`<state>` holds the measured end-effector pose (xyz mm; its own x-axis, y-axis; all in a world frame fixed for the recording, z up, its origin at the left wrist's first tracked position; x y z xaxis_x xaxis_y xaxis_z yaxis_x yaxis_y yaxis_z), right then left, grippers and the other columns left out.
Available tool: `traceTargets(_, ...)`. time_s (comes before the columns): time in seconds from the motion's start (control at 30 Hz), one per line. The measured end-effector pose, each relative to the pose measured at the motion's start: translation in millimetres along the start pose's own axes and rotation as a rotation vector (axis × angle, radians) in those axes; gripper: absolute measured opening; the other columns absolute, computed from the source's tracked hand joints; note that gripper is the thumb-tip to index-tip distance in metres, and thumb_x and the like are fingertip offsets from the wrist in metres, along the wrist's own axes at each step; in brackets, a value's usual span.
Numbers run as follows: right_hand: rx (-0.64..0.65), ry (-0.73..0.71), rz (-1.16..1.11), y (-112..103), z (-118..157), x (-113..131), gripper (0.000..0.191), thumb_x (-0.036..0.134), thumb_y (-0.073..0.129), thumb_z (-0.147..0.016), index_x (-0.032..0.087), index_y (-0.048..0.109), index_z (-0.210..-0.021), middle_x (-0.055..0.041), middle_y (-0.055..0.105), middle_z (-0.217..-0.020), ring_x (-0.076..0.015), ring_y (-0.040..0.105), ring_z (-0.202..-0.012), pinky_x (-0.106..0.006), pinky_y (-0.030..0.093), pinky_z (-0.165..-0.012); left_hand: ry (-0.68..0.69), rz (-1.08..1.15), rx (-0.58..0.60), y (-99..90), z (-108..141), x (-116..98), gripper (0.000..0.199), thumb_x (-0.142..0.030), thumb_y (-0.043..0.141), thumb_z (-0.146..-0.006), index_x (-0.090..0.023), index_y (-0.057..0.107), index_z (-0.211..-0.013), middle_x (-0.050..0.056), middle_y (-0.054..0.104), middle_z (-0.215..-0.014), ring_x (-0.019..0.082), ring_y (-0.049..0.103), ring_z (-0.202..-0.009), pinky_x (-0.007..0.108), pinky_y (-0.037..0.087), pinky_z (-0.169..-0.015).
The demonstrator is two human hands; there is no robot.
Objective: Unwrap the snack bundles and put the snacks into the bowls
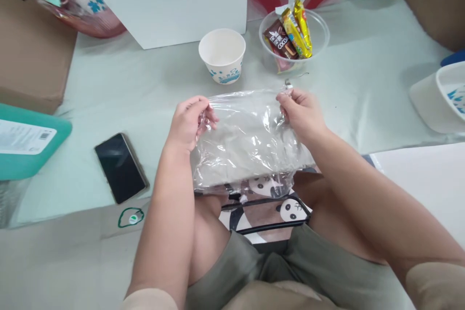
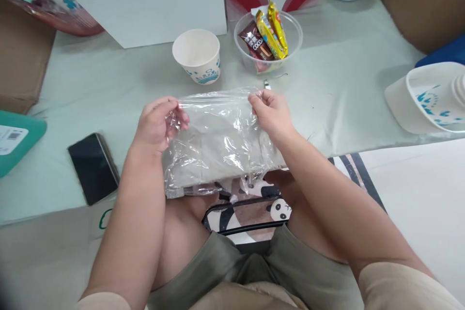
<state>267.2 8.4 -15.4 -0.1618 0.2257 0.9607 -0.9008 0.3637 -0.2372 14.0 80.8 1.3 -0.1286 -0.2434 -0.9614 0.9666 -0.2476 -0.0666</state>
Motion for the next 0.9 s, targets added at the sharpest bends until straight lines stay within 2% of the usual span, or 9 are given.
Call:
traceTargets(0.13, -0.074, -0.001, 0.016, -9.0, 0.0, 2.5, 0.037, 0.054, 0.071, -0.086, 0.025, 0.052, -0.073, 0.0048, 0.043, -0.053, -0.0114, 0.041, -0.046, -0.029, 0.036, -0.050, 0.025, -0.077, -0.162, -10.3, -7.3, 6.1, 0.017, -0.025, 0.064, -0.083, -0.021, 0.062, -0.066, 0.000, 0.056, -0.056, 0.008, 0.049, -0.043, 0.022, 0.026, -0.035)
traceTargets(0.3, -0.192, -0.014, -0.007, -25.3, -1.9, 1.3, 0.034, 0.053, 0.073, -0.084, 0.026, 0.055, -0.075, 0.0054, 0.041, -0.053, -0.0120, 0.039, -0.043, -0.030, 0.033, -0.043, 0.090, 0.005, -0.293, -21.8, -8.6, 5.9, 0.034, -0.041, 0.069, -0.089, -0.022, 0.057, -0.064, -0.004, 0.041, -0.051, 0.008, 0.035, -0.043, 0.020, 0.029, -0.038)
traceTargets(0.33, -0.201, -0.011, -0.006, -27.3, -1.8, 0.5, 0.034, 0.053, 0.074, -0.084, 0.026, 0.054, -0.075, 0.0051, 0.041, -0.054, -0.0121, 0.039, -0.043, -0.030, 0.032, -0.043, 0.093, 0.054, -0.280, -22.4, -8.1, 5.8, 0.035, -0.044, 0.069, -0.090, -0.022, 0.057, -0.065, -0.003, 0.043, -0.053, 0.008, 0.038, -0.045, 0.019, 0.031, -0.039)
traceTargets(0.4, -0.203, -0.004, -0.002, -28.8, -1.0, -0.8, 0.035, 0.052, 0.074, -0.083, 0.026, 0.054, -0.073, 0.0045, 0.041, -0.055, -0.0121, 0.039, -0.045, -0.030, 0.032, -0.043, 0.080, 0.156, -0.172, -18.8, -7.4, 6.5, 0.029, -0.044, 0.070, -0.090, -0.022, 0.063, -0.074, 0.000, 0.056, -0.066, 0.008, 0.053, -0.056, 0.017, 0.043, -0.048)
traceTargets(0.5, -0.195, -0.027, -0.002, -27.1, 1.4, 0.6, 0.035, 0.051, 0.074, -0.084, 0.025, 0.054, -0.073, 0.0043, 0.042, -0.056, -0.0113, 0.038, -0.045, -0.029, 0.030, -0.042, 0.035, 0.196, 0.004, -10.1, -6.5, 10.2, 0.016, -0.031, 0.079, -0.084, -0.021, 0.068, -0.092, 0.002, 0.071, -0.091, 0.010, 0.069, -0.077, 0.019, 0.056, -0.066)
traceTargets(0.57, -0.192, -0.051, 0.010, -25.0, 2.9, 2.8, 0.035, 0.050, 0.074, -0.084, 0.025, 0.053, -0.072, 0.0046, 0.042, -0.055, -0.0105, 0.036, -0.044, -0.029, 0.029, -0.043, 0.027, 0.131, -0.006, -9.4, -7.4, 12.9, 0.015, -0.023, 0.080, -0.082, -0.020, 0.068, -0.089, 0.002, 0.072, -0.086, 0.009, 0.068, -0.070, 0.018, 0.055, -0.061)
traceTargets(0.63, -0.185, -0.062, 0.019, -23.1, 3.7, 4.1, 0.034, 0.048, 0.074, -0.085, 0.025, 0.054, -0.072, 0.0050, 0.042, -0.053, -0.0099, 0.035, -0.043, -0.028, 0.028, -0.042, 0.054, 0.071, -0.097, -12.6, -8.9, 12.5, 0.011, -0.020, 0.076, -0.086, -0.018, 0.066, -0.081, 0.001, 0.069, -0.075, 0.007, 0.063, -0.058, 0.016, 0.046, -0.050)
traceTargets(0.73, -0.174, -0.058, 0.002, -22.0, 3.7, 4.1, 0.029, 0.043, 0.073, -0.086, 0.023, 0.056, -0.072, 0.0062, 0.041, -0.051, -0.0091, 0.035, -0.042, -0.027, 0.027, -0.042, 0.071, 0.083, -0.228, -18.1, -8.9, 9.2, 0.019, -0.020, 0.069, -0.093, -0.018, 0.065, -0.075, -0.001, 0.066, -0.067, 0.004, 0.055, -0.049, 0.015, 0.034, -0.040)
traceTargets(0.9, -0.196, -0.036, 0.001, -24.3, 3.2, 4.9, 0.021, 0.029, 0.068, -0.090, 0.022, 0.058, -0.073, 0.0069, 0.042, -0.050, -0.0084, 0.036, -0.040, -0.026, 0.027, -0.041, 0.069, 0.126, -0.253, -19.5, -6.5, 6.2, 0.024, -0.023, 0.065, -0.097, -0.019, 0.068, -0.074, -0.001, 0.066, -0.063, 0.004, 0.052, -0.043, 0.017, 0.028, -0.037)
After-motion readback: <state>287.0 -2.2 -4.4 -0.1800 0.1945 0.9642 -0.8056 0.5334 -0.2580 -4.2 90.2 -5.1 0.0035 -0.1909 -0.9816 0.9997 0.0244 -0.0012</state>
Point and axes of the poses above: each hand's wrist, its own z-axis away from the middle knuckle, its own y-axis out of the palm, x = y × z, the point moved 5 cm from there along -z, towards the middle knuckle
